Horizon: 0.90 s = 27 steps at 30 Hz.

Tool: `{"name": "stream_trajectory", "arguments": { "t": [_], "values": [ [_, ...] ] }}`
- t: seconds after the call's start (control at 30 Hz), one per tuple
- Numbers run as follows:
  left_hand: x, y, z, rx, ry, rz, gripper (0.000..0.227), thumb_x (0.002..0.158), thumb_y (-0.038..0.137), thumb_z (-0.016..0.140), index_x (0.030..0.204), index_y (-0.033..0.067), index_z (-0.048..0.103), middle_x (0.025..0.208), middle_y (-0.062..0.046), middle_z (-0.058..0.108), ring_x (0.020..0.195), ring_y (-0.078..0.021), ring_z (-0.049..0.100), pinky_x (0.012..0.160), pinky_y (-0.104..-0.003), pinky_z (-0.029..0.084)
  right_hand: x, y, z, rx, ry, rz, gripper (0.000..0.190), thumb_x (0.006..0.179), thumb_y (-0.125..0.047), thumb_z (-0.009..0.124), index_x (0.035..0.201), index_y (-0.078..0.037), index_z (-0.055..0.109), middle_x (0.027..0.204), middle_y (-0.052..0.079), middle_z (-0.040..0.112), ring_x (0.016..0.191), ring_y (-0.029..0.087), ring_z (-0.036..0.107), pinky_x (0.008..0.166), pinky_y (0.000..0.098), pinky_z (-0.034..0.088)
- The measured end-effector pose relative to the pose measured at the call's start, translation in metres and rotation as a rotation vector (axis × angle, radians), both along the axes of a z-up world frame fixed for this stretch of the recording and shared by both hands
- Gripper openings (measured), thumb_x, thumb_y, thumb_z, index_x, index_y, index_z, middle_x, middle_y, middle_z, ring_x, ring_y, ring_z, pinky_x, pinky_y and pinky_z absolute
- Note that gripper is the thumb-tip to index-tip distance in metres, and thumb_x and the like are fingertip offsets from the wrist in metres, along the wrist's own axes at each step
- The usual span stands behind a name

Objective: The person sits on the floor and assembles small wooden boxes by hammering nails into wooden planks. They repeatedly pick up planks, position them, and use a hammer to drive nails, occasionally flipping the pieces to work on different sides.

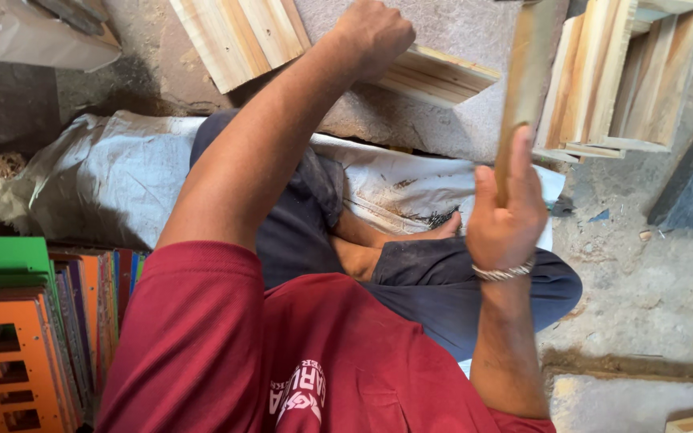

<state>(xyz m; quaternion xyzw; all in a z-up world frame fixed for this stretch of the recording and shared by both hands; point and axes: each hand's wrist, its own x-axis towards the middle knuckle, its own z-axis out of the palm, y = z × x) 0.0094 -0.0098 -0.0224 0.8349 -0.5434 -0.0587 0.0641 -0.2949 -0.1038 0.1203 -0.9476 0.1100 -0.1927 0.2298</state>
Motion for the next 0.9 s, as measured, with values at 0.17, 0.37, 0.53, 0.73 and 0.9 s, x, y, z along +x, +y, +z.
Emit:
{"name": "stream_trajectory", "arguments": {
  "t": [0.17,0.37,0.53,0.73,0.9],
  "values": [
    [-0.001,0.000,0.004,0.015,0.030,0.016,0.018,0.077,0.008,0.073,0.094,0.0104,0.075,0.096,-0.018,0.076,0.089,-0.0342,0.074,0.074,-0.045,0.058,0.014,-0.002,-0.003,0.045,0.289,-0.053,0.064,0.096,-0.010,0.071,0.156,-0.006,0.049,0.139,0.023,0.062,0.124,0.038,0.063,0.100,0.0428,0.052],
    [-0.001,0.000,0.004,0.024,0.037,0.014,0.015,0.081,0.008,0.071,0.095,0.0092,0.076,0.096,-0.018,0.076,0.088,-0.0337,0.075,0.074,-0.045,0.058,0.002,-0.003,0.006,0.002,-0.017,0.036,0.057,0.111,-0.014,0.066,0.162,-0.014,0.043,0.157,0.021,0.057,0.142,0.036,0.062,0.118,0.0420,0.052],
    [0.000,0.000,0.011,0.032,0.020,0.021,0.020,0.076,0.008,0.072,0.095,0.0105,0.076,0.095,-0.017,0.076,0.090,-0.0331,0.074,0.075,-0.044,0.058,0.014,0.000,0.002,0.072,0.340,-0.096,0.062,0.098,-0.014,0.068,0.157,-0.011,0.049,0.137,0.024,0.064,0.125,0.038,0.064,0.103,0.0434,0.052],
    [-0.001,0.003,0.006,0.013,0.030,0.034,0.012,0.082,0.011,0.071,0.093,0.0104,0.076,0.095,-0.018,0.076,0.088,-0.0350,0.074,0.074,-0.045,0.058,0.007,-0.001,0.008,0.039,0.017,0.036,0.055,0.109,-0.013,0.066,0.159,-0.015,0.042,0.148,0.026,0.059,0.136,0.035,0.063,0.112,0.0402,0.053],
    [0.000,0.001,0.009,0.025,0.045,0.032,0.016,0.080,0.009,0.071,0.094,0.0110,0.077,0.097,-0.017,0.076,0.091,-0.0337,0.074,0.076,-0.045,0.058,0.013,0.007,-0.005,0.101,0.468,-0.165,0.064,0.097,-0.012,0.068,0.158,-0.013,0.048,0.126,0.025,0.067,0.110,0.036,0.069,0.094,0.0434,0.055]
  ]
}}
